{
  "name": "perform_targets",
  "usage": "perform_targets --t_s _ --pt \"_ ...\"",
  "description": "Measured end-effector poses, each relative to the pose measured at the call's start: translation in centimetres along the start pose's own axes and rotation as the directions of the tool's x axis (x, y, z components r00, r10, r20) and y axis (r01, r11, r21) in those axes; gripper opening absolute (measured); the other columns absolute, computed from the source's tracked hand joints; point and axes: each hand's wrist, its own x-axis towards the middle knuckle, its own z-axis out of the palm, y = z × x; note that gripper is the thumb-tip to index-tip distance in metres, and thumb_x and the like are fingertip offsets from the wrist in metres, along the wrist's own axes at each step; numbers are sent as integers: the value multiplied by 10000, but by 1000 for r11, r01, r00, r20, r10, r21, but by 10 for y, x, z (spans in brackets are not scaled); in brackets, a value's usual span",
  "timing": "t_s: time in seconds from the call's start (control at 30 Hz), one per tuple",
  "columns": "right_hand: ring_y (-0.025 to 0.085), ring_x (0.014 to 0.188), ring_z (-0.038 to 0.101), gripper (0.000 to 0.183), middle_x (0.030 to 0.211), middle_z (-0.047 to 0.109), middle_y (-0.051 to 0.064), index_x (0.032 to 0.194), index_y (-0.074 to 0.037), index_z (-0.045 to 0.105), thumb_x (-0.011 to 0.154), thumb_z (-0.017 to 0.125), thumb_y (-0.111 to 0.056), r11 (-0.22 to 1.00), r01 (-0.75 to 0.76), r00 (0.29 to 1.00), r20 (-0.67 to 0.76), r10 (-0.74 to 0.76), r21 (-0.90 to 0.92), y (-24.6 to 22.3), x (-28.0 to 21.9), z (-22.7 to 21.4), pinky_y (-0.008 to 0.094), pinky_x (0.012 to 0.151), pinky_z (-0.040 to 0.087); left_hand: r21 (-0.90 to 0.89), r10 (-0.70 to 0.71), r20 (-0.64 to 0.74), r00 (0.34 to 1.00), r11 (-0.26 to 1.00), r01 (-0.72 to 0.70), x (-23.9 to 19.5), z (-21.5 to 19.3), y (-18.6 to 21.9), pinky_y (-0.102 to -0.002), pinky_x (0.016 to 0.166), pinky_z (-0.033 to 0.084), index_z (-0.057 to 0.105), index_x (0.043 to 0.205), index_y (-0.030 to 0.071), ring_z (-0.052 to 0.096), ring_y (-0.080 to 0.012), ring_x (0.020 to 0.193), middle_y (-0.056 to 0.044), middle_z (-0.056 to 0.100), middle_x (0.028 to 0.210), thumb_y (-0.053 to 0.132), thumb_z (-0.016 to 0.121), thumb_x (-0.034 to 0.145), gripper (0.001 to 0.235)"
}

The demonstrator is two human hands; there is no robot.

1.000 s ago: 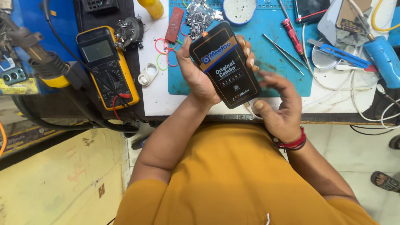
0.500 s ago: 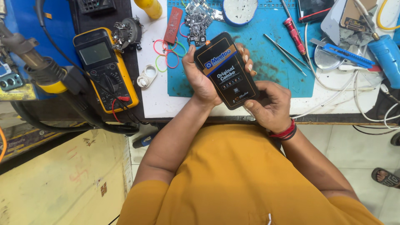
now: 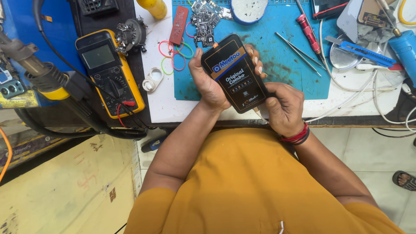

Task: The person handles a smartphone, connects and disconnects a charging cable, and uses a screwdriver to remove screws from the back cover. They then remove the back cover and disconnect internal ribbon cables.

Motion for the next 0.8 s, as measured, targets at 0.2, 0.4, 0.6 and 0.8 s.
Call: perform_targets --t_s 0.2,0.4,0.6,0.8 --pt "283 890 702 631 1017 720 165 1095 31 673 1135 443 -554 1000 2 1000 -5 -2 15 -3 1 -1 352 809 516 10 -9 -7 1000 1000 9 0 1 1 -420 869 538 574 1141 -61 629 -288 943 -175 587 1045 788 410 926 891" --pt "286 871 701 629 997 723 161 1084 29 676 1129 442 -552 1000 0 1000 -1 0 -1 -4 3 0 350 795 513 11 -7 -11 1000 1000 7 0 2 1 -419 869 536 572 1140 -58 627 -287 942 -176 585 1040 791 398 935 891" --pt "289 876 701 620 1005 722 165 1083 30 673 1132 449 -546 1000 4 1000 -9 -4 -10 -3 2 0 351 801 515 39 -3 11 1000 999 3 0 2 1 -398 859 534 579 1124 -64 625 -283 946 -170 581 1036 787 393 941 890" --pt "293 884 701 619 1016 723 169 1078 34 671 1134 451 -542 1000 8 1000 -13 -8 -5 -2 2 0 353 811 518 44 -2 10 1000 999 2 1 2 1 -393 849 534 584 1117 -65 626 -284 938 -171 580 1035 783 393 934 888"
